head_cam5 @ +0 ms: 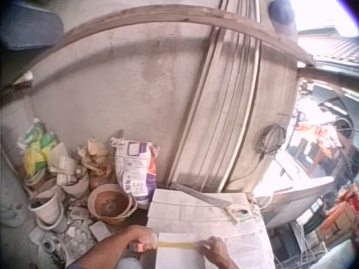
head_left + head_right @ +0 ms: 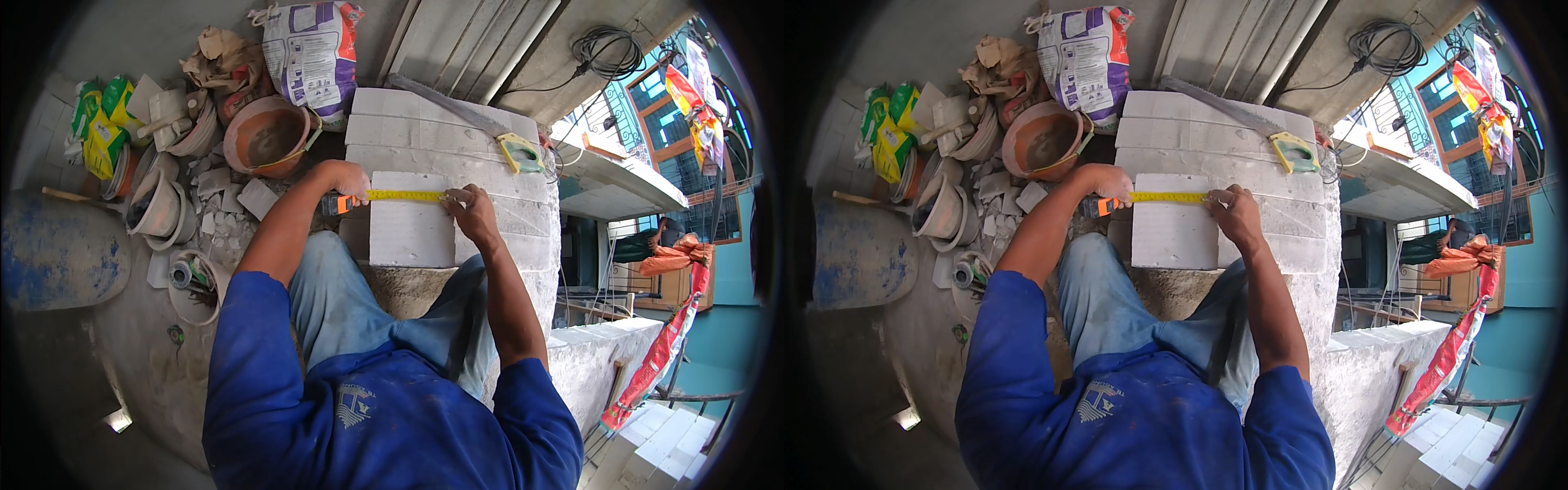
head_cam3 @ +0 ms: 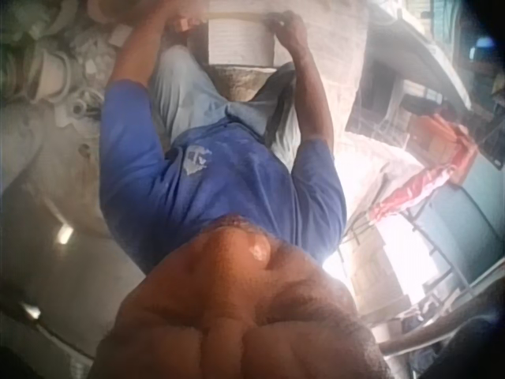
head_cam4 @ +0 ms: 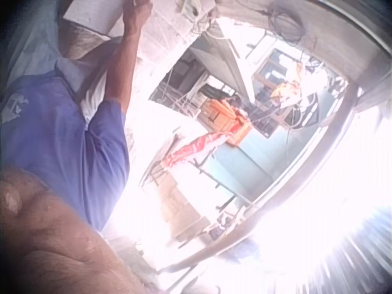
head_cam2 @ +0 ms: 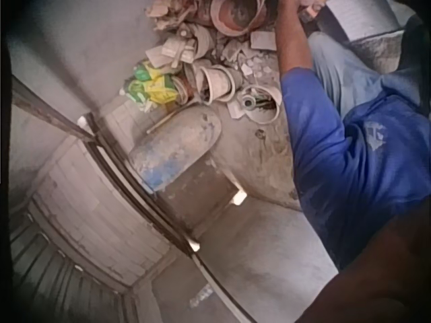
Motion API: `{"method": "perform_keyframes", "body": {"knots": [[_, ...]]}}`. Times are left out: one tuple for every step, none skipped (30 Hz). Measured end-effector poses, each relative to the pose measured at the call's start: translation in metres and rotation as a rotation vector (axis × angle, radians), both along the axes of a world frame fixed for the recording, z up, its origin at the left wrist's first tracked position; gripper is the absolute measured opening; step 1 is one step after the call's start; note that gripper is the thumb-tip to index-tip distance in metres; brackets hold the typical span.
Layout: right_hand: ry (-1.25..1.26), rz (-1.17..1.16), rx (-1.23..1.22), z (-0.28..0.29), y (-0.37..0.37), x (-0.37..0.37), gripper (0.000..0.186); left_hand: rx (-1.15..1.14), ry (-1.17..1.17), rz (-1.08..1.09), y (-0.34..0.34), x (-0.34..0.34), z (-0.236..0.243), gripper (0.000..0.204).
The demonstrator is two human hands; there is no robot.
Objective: The person measures a white tile with a tape measure, then uses a hammer to break it into smaller pieces. They smooth the broken edges with a hand tool and hand the finished piece to another person.
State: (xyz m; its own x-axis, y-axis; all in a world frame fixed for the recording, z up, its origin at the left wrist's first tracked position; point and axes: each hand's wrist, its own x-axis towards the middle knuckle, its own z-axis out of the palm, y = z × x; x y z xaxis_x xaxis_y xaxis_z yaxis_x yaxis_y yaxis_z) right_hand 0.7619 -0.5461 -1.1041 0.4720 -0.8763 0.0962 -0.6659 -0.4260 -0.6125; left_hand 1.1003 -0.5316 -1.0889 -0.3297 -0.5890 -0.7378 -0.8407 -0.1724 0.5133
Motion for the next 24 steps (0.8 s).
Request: {"method": "perform_keyframes", "body": {"knots": [[0.000,-0.001,-0.003,0.000,0.002,0.000,0.022,-0.001,0.002,0.010,0.002,0.000,0.000,0.027],[-0.001,-0.002,-0.007,0.000,0.004,0.000,0.022,0.006,0.007,0.019,0.003,0.000,-0.001,0.027],[-0.001,-0.004,-0.011,0.001,0.005,0.000,0.022,0.013,0.011,0.029,0.004,0.001,-0.002,0.027],[-0.004,-0.001,-0.014,0.000,0.006,0.000,0.021,0.020,0.016,0.038,0.005,0.001,-0.003,0.027],[-0.008,0.001,-0.018,0.000,0.007,0.000,0.021,0.017,0.029,0.031,0.006,0.001,-0.005,0.027],[-0.012,0.003,-0.022,0.000,0.007,0.000,0.021,0.014,0.043,0.025,0.007,0.000,-0.005,0.026],[-0.013,0.002,-0.012,0.001,0.008,-0.001,0.021,0.011,0.056,0.019,0.008,0.000,-0.005,0.026],[-0.014,0.000,-0.002,0.001,0.009,-0.002,0.020,0.007,0.036,0.001,0.009,-0.001,-0.005,0.027],[-0.013,-0.004,0.008,0.001,0.010,-0.003,0.020,0.004,0.018,-0.019,0.009,-0.004,-0.001,0.027],[-0.025,-0.007,0.022,0.001,0.011,-0.005,0.020,0.000,0.000,-0.038,0.010,-0.007,0.002,0.027],[-0.036,-0.010,0.035,0.001,0.012,-0.007,0.019,0.011,0.008,-0.027,0.011,-0.009,0.000,0.028],[-0.049,-0.013,0.048,0.002,0.014,-0.008,0.019,0.020,0.015,-0.014,0.013,-0.009,-0.001,0.028],[-0.055,-0.005,0.045,0.002,0.016,-0.008,0.019,0.030,0.021,-0.003,0.014,-0.009,-0.002,0.028],[-0.061,0.003,0.042,0.001,0.018,-0.008,0.019,0.035,0.014,0.006,0.017,-0.008,-0.003,0.029],[-0.062,0.004,0.037,0.000,0.020,-0.009,0.020,0.037,0.011,0.009,0.019,-0.009,-0.001,0.029],[-0.061,0.004,0.032,-0.002,0.022,-0.011,0.021,0.040,0.008,0.011,0.021,-0.010,-0.001,0.029],[-0.060,0.003,0.027,-0.005,0.024,-0.013,0.021,0.039,0.029,0.022,0.023,-0.009,-0.003,0.029],[-0.064,0.009,0.022,-0.004,0.026,-0.010,0.022,0.038,0.044,0.040,0.027,-0.006,-0.005,0.029],[-0.058,0.010,0.021,-0.003,0.028,-0.008,0.023,0.036,0.060,0.057,0.030,-0.004,-0.007,0.029],[-0.052,0.011,0.020,-0.001,0.029,-0.006,0.023,0.034,0.058,0.058,0.033,-0.001,-0.009,0.029],[-0.045,0.011,0.018,0.001,0.029,-0.005,0.023,0.031,0.057,0.059,0.033,-0.002,-0.010,0.029],[-0.052,0.011,0.033,0.002,0.030,-0.004,0.023,0.027,0.057,0.057,0.034,-0.001,-0.010,0.028],[-0.060,0.009,0.048,0.003,0.030,-0.002,0.024,0.018,0.059,0.050,0.034,0.001,-0.010,0.028],[-0.064,0.003,0.060,0.005,0.029,-0.005,0.024,0.005,0.064,0.039,0.033,-0.002,-0.011,0.028]]}}
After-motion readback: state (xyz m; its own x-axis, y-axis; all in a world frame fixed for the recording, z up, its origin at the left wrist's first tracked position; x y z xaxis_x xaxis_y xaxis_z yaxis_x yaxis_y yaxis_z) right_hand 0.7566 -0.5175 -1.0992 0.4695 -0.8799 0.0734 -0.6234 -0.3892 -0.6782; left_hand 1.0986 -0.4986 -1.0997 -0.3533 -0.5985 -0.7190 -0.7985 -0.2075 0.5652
